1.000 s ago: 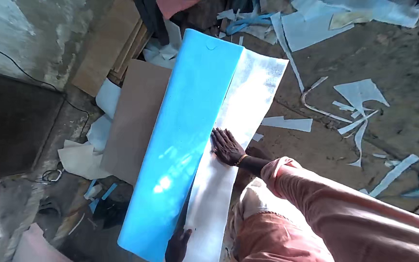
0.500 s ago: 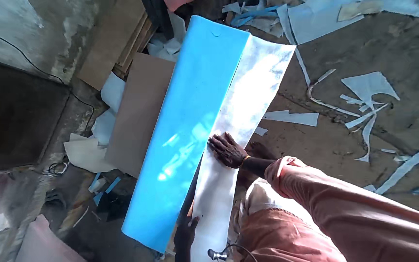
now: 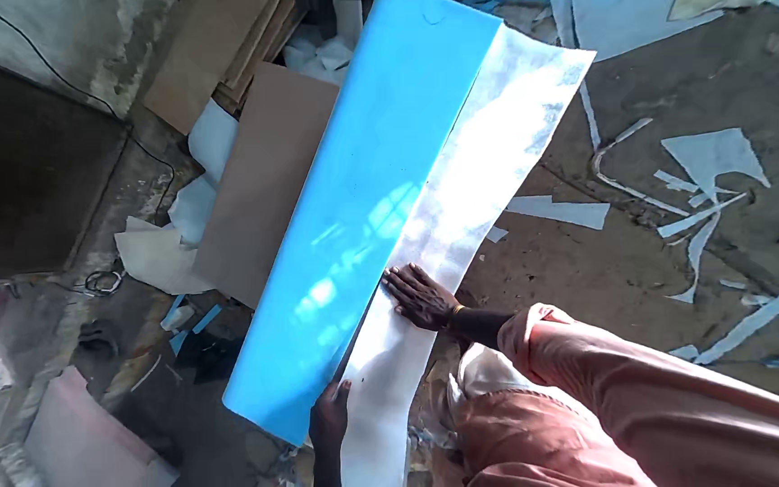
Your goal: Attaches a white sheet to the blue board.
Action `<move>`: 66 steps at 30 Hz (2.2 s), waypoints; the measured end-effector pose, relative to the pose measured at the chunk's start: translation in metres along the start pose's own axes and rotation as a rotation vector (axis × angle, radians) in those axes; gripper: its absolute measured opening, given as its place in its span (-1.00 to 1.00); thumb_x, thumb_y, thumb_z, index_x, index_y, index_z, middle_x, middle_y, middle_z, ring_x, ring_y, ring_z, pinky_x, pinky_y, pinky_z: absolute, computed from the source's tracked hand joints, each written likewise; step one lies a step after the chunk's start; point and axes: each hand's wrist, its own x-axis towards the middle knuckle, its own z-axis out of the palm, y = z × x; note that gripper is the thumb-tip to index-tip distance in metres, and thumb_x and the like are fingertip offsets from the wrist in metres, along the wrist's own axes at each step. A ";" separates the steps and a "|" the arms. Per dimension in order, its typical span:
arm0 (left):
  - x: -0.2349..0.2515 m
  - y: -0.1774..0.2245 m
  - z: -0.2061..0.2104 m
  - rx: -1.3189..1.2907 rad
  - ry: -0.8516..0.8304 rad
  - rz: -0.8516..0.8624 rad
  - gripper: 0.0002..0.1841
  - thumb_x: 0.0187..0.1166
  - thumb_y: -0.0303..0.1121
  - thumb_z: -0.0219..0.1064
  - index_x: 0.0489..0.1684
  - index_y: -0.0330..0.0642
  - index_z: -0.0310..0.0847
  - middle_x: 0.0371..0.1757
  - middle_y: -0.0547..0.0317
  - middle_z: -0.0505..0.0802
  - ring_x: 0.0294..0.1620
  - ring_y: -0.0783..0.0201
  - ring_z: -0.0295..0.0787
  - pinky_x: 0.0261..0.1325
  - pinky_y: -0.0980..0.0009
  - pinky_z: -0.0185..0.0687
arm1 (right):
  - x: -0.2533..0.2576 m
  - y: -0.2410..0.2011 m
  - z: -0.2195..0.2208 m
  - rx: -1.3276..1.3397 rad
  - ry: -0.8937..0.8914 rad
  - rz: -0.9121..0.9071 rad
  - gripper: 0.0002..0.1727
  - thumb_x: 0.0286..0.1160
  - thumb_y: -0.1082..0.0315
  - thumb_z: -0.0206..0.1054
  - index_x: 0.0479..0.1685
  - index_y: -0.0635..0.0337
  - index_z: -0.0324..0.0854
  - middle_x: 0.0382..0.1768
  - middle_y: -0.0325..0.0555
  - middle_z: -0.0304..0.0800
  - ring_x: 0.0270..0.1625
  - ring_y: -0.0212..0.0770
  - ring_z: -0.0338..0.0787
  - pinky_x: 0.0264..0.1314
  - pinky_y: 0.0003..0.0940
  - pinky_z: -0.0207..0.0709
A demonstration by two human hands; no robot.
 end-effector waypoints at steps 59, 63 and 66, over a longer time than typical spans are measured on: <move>-0.024 -0.110 -0.007 0.246 0.043 -0.035 -0.56 0.80 0.09 0.10 0.16 0.03 0.82 -0.02 0.07 0.94 0.06 0.02 0.90 0.08 -0.13 0.74 | -0.020 -0.208 0.115 -0.011 0.142 0.013 -0.21 0.85 -0.11 -0.44 0.87 0.22 0.07 0.89 0.02 0.01 0.94 -0.02 -0.09 0.93 0.12 -0.36; -0.009 -0.117 0.002 0.263 0.061 -0.064 -0.55 0.79 0.12 0.10 0.10 0.05 0.83 -0.02 0.08 0.94 0.07 0.02 0.90 0.06 -0.13 0.73 | -0.023 -0.222 0.124 -0.023 0.125 -0.004 -0.24 0.85 -0.09 -0.41 0.87 0.20 0.08 0.90 -0.04 0.01 0.94 -0.04 -0.07 0.93 0.13 -0.31; -0.003 -0.124 0.009 0.262 0.049 -0.074 -0.52 0.78 0.16 0.10 0.08 0.05 0.84 -0.02 0.05 0.94 0.08 0.00 0.89 0.09 -0.15 0.71 | -0.023 -0.236 0.127 -0.027 0.089 -0.009 -0.25 0.85 -0.06 -0.39 0.87 0.21 0.09 0.90 -0.04 0.01 0.94 -0.05 -0.09 0.93 0.13 -0.33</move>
